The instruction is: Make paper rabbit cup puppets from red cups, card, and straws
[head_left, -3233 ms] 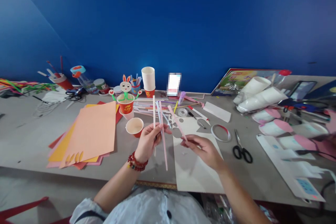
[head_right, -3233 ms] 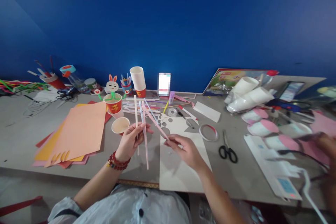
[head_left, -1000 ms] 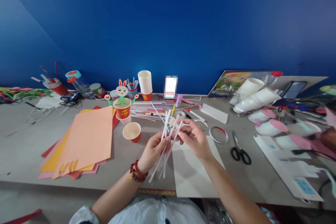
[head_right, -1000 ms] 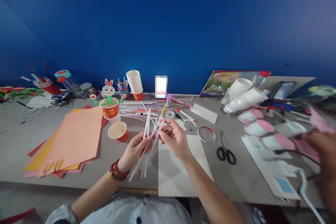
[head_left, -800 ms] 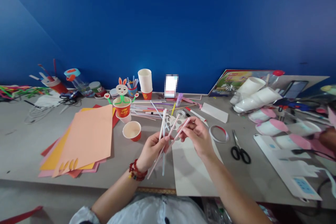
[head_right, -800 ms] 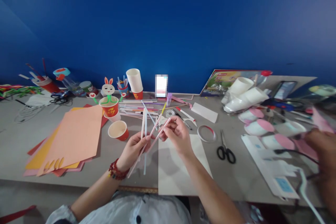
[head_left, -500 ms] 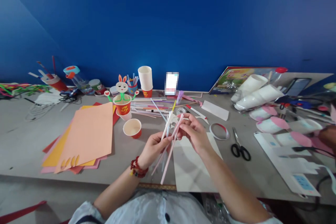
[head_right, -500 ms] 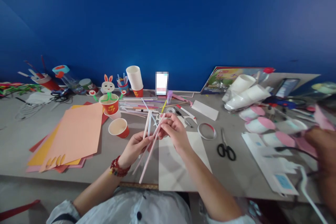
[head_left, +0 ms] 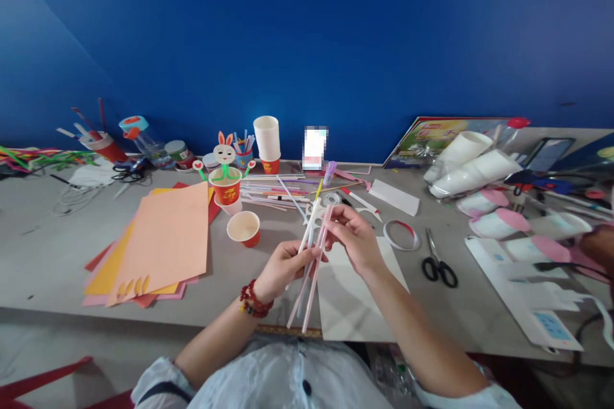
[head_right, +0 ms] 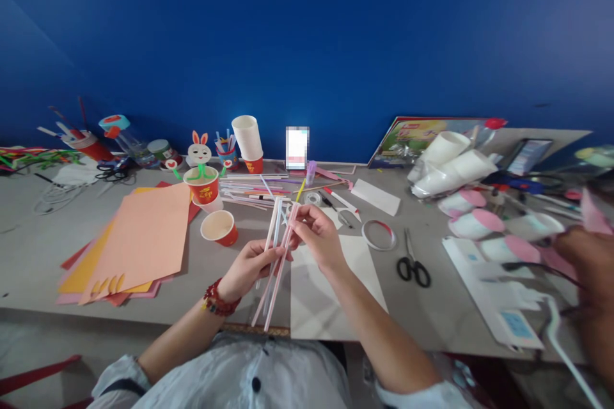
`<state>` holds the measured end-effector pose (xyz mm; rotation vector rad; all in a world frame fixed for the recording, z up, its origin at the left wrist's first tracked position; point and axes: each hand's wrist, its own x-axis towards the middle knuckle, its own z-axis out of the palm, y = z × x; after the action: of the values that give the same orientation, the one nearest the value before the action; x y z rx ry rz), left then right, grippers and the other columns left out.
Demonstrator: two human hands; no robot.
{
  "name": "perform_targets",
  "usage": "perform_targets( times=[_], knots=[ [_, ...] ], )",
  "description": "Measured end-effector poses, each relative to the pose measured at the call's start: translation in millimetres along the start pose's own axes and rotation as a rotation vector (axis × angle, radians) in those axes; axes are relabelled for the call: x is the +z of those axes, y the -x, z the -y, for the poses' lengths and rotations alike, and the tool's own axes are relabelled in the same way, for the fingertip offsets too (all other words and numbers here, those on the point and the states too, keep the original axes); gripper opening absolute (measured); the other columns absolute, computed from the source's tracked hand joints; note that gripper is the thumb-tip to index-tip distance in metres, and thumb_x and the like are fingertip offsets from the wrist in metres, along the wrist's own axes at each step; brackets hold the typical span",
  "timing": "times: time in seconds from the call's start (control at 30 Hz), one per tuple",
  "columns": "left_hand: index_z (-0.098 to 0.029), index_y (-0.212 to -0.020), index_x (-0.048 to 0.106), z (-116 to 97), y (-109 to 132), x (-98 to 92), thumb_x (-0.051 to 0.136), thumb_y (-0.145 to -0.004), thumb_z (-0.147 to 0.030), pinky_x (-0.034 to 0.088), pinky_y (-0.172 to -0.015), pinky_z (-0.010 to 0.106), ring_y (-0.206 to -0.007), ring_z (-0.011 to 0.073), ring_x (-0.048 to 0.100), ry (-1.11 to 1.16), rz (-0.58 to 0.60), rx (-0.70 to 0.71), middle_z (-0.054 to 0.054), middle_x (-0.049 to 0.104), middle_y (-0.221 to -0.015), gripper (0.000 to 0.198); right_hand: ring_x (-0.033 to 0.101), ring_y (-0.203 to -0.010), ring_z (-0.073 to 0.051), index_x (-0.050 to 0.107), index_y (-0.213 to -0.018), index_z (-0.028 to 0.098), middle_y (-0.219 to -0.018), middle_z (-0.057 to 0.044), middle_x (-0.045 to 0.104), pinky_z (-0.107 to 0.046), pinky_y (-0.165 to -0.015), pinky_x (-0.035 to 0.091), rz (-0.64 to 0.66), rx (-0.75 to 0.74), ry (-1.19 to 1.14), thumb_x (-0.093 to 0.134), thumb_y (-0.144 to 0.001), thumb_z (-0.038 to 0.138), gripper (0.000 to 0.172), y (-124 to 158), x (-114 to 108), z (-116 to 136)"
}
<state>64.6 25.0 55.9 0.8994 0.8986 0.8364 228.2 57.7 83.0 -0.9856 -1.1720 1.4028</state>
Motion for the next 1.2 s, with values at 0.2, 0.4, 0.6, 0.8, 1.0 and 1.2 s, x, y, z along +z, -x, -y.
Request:
perform_targets(
  times=[0.2, 0.4, 0.6, 0.8, 1.0, 1.2],
  knots=[
    [-0.011, -0.083, 0.076, 1.2, -0.2, 0.7, 0.073, -0.075, -0.055, 0.012, -0.041, 0.022, -0.041, 0.0026, 0.020, -0.013, 0.035, 0.043, -0.007, 0.034, -0.050, 0.045, 0.057, -0.046, -0.010, 0.059, -0.083, 0.020, -0.063, 0.005, 0.060, -0.022, -0.045, 0.049, 0.022, -0.015, 0.007, 0.073, -0.078, 0.034, 0.020, -3.2, 2.1, 0.2],
    [-0.010, -0.081, 0.074, -6.3, -2.0, 3.9, 0.078, -0.072, -0.053, 0.012, -0.041, 0.021, -0.043, 0.0020, 0.021, 0.032, 0.002, 0.077, -0.007, 0.036, -0.052, 0.044, 0.057, -0.052, -0.010, 0.058, -0.090, 0.020, -0.065, 0.005, 0.060, -0.021, -0.049, 0.047, 0.033, -0.059, 0.039, 0.070, -0.083, 0.039, 0.023, -6.9, 3.7, -0.7],
    [-0.012, -0.078, 0.073, -21.7, -6.2, 1.4, 0.076, -0.076, -0.050, 0.011, -0.039, 0.019, -0.041, 0.0009, 0.019, 0.106, -0.184, 0.218, -0.008, 0.036, -0.051, 0.038, 0.049, -0.051, -0.009, 0.054, -0.073, 0.019, -0.061, 0.005, 0.052, -0.021, -0.050, 0.042, 0.317, 0.135, 0.168, 0.067, -0.086, 0.049, 0.035, 32.8, -5.4, -12.3],
    [-0.013, -0.078, 0.071, -24.4, -12.2, 3.2, 0.077, -0.076, -0.048, 0.012, -0.038, 0.017, -0.039, 0.0004, 0.020, 0.108, -0.260, 0.273, -0.009, 0.034, -0.050, 0.035, 0.048, -0.055, -0.009, 0.057, -0.073, 0.018, -0.066, 0.002, 0.057, -0.020, -0.051, 0.035, 0.370, 0.139, 0.444, 0.059, -0.092, 0.043, 0.031, 73.4, -2.3, -20.3],
    [-0.013, -0.074, 0.068, -28.8, -12.6, 6.3, 0.075, -0.076, -0.048, 0.015, -0.036, 0.016, -0.038, 0.0006, 0.024, 0.113, -0.347, 0.351, -0.008, 0.039, -0.049, 0.036, 0.044, -0.057, -0.009, 0.055, -0.075, 0.020, -0.066, 0.004, 0.055, -0.019, -0.052, 0.033, 0.288, 0.011, 0.610, 0.050, -0.098, 0.035, 0.028, 78.3, 3.2, -10.9],
    [-0.013, -0.072, 0.067, -42.2, -7.7, 9.1, 0.077, -0.074, -0.048, 0.015, -0.035, 0.015, -0.038, -0.0001, 0.026, 0.122, -0.369, 0.382, -0.007, 0.043, -0.051, 0.037, 0.045, -0.056, -0.009, 0.056, -0.077, 0.020, -0.062, 0.005, 0.051, -0.020, -0.052, 0.032, 0.263, 0.006, 0.676, 0.050, -0.096, 0.032, 0.023, 85.5, 4.5, -7.0]
  ],
)
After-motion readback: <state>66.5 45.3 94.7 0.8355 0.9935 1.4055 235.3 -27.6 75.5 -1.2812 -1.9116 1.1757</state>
